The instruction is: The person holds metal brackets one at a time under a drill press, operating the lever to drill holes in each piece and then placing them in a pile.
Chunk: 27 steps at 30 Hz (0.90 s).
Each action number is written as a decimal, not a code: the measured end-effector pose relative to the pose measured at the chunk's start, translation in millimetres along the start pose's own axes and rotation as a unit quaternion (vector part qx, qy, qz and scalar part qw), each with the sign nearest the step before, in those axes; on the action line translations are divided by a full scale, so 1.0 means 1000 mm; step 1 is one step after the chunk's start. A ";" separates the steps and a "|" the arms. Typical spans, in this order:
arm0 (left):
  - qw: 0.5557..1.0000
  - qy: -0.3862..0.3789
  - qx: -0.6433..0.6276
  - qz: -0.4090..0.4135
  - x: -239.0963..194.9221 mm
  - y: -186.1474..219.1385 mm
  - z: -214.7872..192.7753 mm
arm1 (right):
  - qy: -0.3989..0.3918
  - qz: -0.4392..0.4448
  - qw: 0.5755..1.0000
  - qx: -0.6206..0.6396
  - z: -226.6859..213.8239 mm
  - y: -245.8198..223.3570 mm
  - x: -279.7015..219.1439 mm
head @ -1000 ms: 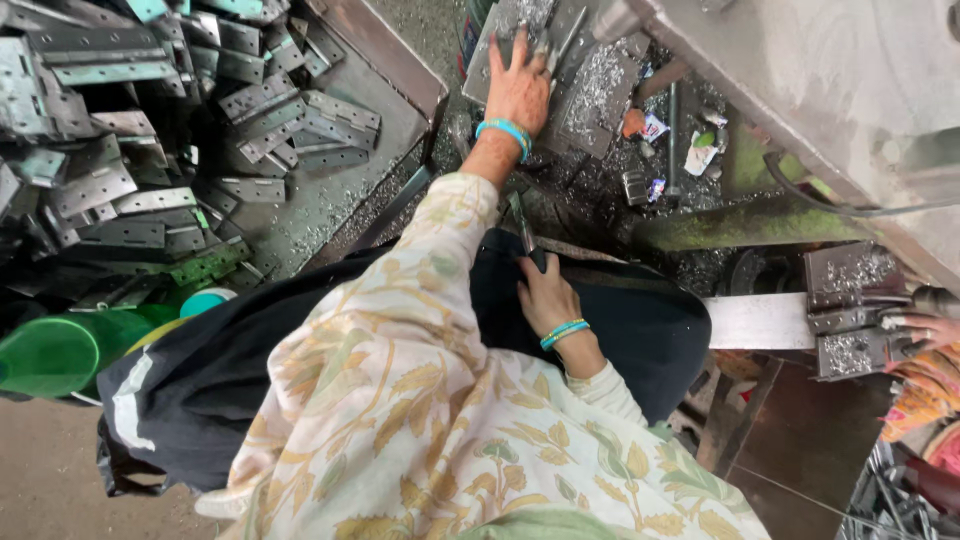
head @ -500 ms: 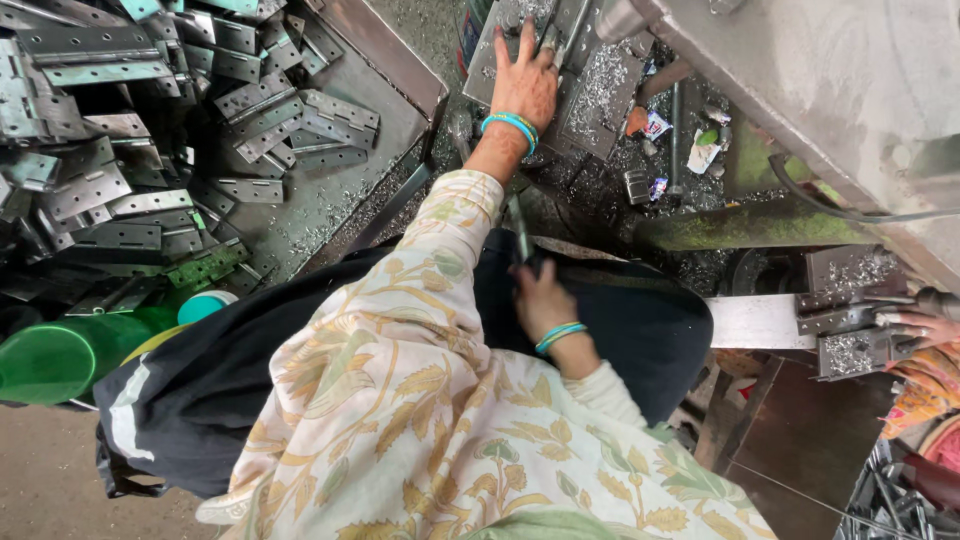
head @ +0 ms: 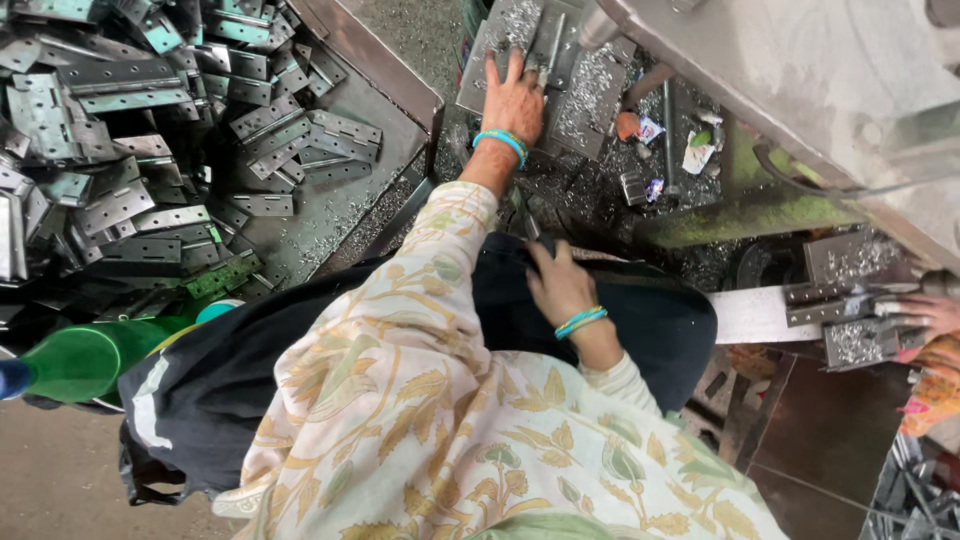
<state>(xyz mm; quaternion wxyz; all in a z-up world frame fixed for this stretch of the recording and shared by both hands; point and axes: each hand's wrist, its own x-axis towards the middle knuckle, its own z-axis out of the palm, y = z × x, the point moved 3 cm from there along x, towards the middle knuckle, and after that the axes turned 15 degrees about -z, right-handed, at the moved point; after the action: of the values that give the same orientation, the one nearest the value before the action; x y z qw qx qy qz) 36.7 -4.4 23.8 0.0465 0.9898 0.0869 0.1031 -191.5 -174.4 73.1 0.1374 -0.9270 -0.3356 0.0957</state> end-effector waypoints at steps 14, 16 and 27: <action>0.984 0.148 -0.068 0.072 -0.119 -0.043 -0.012 | 0.052 -0.018 0.998 -0.020 -0.016 -0.009 0.006; 0.978 0.168 -0.090 0.085 -0.111 -0.046 -0.014 | 0.027 -0.008 0.999 -0.018 -0.018 -0.012 0.004; 0.894 0.131 -0.407 -0.137 -0.112 -0.059 -0.073 | 0.174 0.020 0.976 0.131 -0.056 0.054 0.057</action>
<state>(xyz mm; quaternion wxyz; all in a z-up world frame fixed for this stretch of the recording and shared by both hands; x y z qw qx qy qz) -96.3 38.2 66.6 0.4469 0.8401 0.1778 0.2510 -101.2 -188.2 104.3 0.3121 -0.9098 -0.2729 -0.0210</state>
